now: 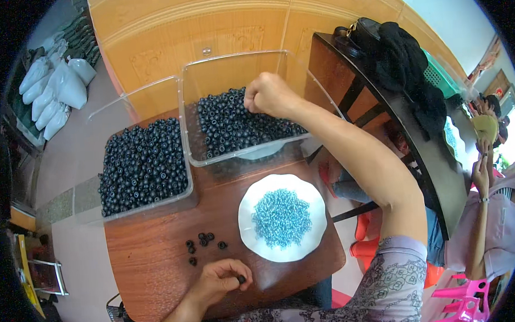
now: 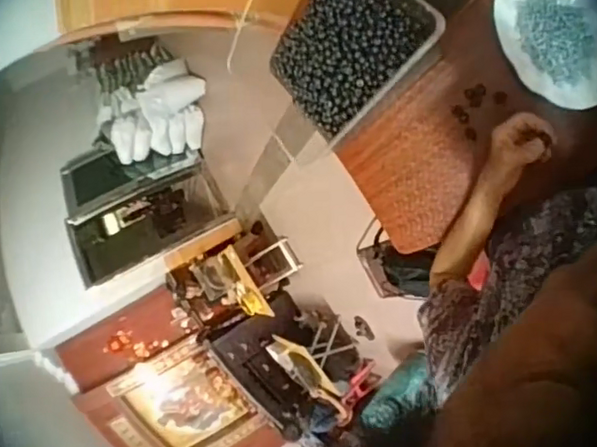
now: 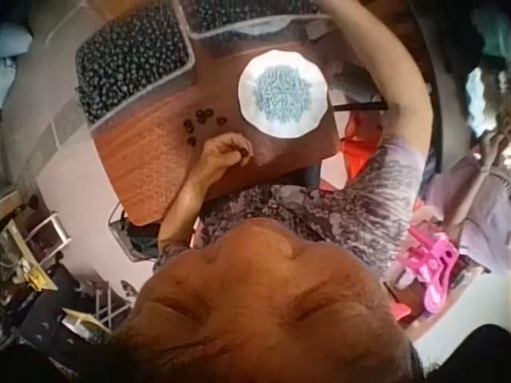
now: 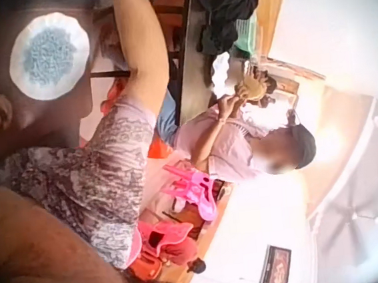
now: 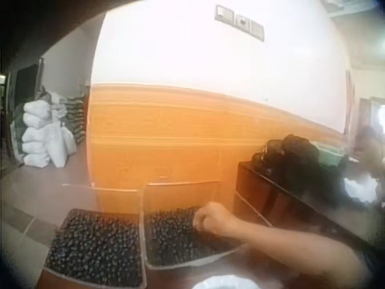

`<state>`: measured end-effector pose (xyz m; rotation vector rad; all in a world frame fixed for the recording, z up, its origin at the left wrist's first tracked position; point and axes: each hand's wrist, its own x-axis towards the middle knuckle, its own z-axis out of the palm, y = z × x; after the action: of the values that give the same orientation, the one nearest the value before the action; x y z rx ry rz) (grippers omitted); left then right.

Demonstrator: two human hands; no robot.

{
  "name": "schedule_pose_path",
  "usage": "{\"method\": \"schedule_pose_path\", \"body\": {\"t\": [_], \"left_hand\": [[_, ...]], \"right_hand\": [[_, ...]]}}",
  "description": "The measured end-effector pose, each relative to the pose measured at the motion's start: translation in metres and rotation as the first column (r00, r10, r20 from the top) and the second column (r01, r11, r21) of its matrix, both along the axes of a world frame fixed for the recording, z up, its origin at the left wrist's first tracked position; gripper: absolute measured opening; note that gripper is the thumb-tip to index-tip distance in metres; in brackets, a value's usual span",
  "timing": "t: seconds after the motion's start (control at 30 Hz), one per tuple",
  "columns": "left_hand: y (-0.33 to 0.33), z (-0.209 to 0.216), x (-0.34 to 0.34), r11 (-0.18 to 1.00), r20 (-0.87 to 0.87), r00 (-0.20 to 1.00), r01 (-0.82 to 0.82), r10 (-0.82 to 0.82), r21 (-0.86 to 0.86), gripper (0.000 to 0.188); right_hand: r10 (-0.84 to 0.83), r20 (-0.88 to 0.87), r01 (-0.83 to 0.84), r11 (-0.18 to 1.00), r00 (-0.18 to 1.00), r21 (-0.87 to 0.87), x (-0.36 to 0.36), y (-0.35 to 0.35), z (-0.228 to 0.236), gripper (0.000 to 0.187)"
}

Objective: Manually picking up small blue beads and inserting them into black ring-shaped components at a desk.

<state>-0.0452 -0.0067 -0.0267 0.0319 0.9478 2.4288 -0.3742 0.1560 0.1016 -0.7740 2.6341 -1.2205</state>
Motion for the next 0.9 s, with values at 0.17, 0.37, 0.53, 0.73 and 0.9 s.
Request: {"method": "schedule_pose_path", "body": {"t": [0.17, 0.37, 0.53, 0.73, 0.9], "left_hand": [[-0.003, -0.003, -0.008, 0.985, 0.040, 0.986, 0.165, -0.163, -0.045, 0.020], [-0.006, -0.011, -0.012, 0.978, 0.049, 0.978, 0.207, -0.205, -0.036, 0.018], [-0.008, -0.008, -0.016, 0.970, 0.072, 0.968, 0.242, -0.240, -0.028, 0.018], [-0.007, -0.008, -0.015, 0.973, 0.103, 0.968, 0.231, -0.231, 0.015, 0.018], [-0.005, -0.009, -0.014, 0.981, 0.131, 0.972, 0.192, -0.193, 0.024, 0.020]], "right_hand": [[0.356, -0.157, -0.254, 0.856, 0.921, 0.450, -0.026, -0.024, -0.022, 0.018], [0.418, -0.019, -0.349, 0.782, 0.908, 0.517, -0.032, -0.050, -0.032, 0.016], [0.439, -0.002, -0.349, 0.717, 0.898, 0.603, -0.035, -0.058, -0.049, 0.010], [0.546, -0.094, -0.338, 0.636, 0.833, 0.694, -0.033, -0.054, -0.054, 0.009], [0.500, -0.166, -0.290, 0.707, 0.850, 0.645, -0.034, -0.042, -0.049, 0.011]]}}
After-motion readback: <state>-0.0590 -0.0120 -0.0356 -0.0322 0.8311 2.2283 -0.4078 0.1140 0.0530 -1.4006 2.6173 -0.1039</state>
